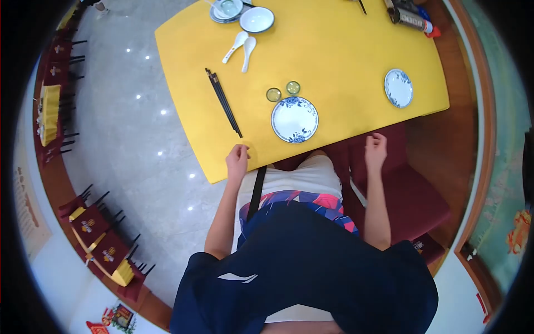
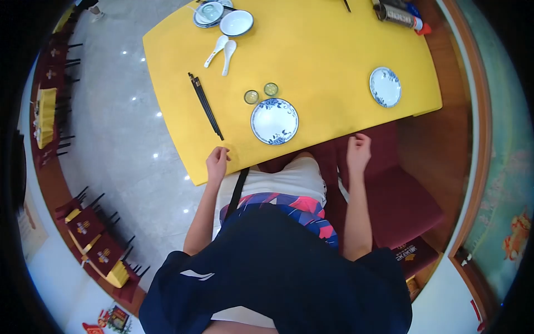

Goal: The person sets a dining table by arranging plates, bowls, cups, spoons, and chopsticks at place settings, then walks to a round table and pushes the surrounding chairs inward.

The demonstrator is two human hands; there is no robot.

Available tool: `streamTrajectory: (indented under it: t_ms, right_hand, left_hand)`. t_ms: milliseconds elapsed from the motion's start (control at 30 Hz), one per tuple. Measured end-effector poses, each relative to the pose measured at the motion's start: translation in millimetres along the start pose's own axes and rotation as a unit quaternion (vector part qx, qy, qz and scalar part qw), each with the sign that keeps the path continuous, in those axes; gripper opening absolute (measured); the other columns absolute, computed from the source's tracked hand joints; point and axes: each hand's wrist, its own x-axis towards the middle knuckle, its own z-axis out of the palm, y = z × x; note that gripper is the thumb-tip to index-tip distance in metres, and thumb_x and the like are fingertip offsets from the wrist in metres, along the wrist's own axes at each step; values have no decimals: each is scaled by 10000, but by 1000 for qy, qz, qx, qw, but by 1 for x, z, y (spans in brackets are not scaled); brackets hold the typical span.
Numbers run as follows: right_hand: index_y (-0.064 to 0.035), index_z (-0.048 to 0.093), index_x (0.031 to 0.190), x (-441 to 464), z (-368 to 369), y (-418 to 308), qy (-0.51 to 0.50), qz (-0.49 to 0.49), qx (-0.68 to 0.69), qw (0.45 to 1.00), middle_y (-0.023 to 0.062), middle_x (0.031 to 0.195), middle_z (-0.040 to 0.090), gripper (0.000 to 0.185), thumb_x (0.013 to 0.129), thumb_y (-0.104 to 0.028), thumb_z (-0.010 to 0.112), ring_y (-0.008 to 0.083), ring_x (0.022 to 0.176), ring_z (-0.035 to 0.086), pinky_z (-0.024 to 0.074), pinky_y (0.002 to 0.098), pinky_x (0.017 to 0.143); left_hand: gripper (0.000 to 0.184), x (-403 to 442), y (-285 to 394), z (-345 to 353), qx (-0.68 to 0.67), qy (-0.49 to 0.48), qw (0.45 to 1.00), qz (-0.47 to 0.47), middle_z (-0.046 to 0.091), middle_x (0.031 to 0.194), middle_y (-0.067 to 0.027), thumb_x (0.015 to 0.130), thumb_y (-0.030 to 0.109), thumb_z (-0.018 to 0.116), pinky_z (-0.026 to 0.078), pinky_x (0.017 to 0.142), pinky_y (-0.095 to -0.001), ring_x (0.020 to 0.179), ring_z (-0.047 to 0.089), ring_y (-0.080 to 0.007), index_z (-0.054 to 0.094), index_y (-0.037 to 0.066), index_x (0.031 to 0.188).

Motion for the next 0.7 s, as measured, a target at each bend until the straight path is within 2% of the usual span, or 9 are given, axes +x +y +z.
streamTrajectory:
  t_ms: [67,167,267,333,400,433,533,600,700]
  right_hand:
    - [-30,571,1102,-20,42,-45,-14,-83,-36,996,74,809,625,292,864,-178,652,158,686,603,503,305,635]
    - [-19,587,1087,-16,102,-144,-54,-182,39,981,96,836,637,286,850,-161,657,182,704,610,511,314,658]
    - [-2,605,1051,23,167,-219,-70,-211,58,973,113,873,655,272,848,-173,665,191,706,648,519,303,624]
    - [9,572,1107,54,209,-262,-164,-74,149,972,144,894,660,342,859,-207,666,217,691,683,542,308,572]
    - [15,508,1192,84,251,-295,-240,50,200,949,153,964,627,429,893,-258,650,242,770,690,575,323,593]
    - [31,483,1210,98,275,-303,-249,71,214,942,162,966,621,449,901,-256,638,256,756,689,590,342,610]
    - [69,458,1216,137,333,-324,-260,89,217,937,182,964,619,454,919,-240,606,285,735,691,614,367,621]
    - [91,459,1202,150,359,-334,-265,93,203,938,193,960,623,440,927,-227,587,300,729,694,622,372,615]
    - [157,470,1137,161,370,-334,-267,105,179,941,254,976,642,341,915,-102,466,332,702,705,625,378,574]
  left_hand:
    - [219,5,-10,-28,30,7,1000,-3,623,680,-54,956,158,541,461,574,-252,611,600,-116,635,-33,903]
    - [205,17,-13,-50,75,-36,997,-4,644,680,-94,931,160,561,494,575,-287,620,636,-136,642,-27,906]
    - [234,32,-52,-42,-32,-80,994,-70,650,681,-85,936,179,546,502,557,-274,599,636,-140,638,-27,876]
    - [278,36,-53,-38,-84,-82,988,-103,652,683,-95,946,205,528,508,525,-263,573,630,-143,632,-31,841]
    - [305,35,-47,-40,-137,-66,975,-162,642,670,-113,954,217,517,511,498,-264,549,623,-150,623,-30,808]
    - [287,34,-35,-45,-183,-66,961,-196,646,699,-125,955,212,520,516,528,-264,583,635,-152,615,-34,842]
    - [262,17,-47,-46,-277,-16,946,-168,655,747,-119,959,208,525,519,568,-260,623,646,-152,606,-36,911]
    - [248,-9,-56,-51,-269,10,945,-187,660,786,-110,961,204,530,516,604,-252,655,643,-142,599,-34,965]
    - [228,-54,-66,-55,-255,86,943,-194,657,782,-96,961,194,533,508,606,-243,656,631,-131,606,-22,965]
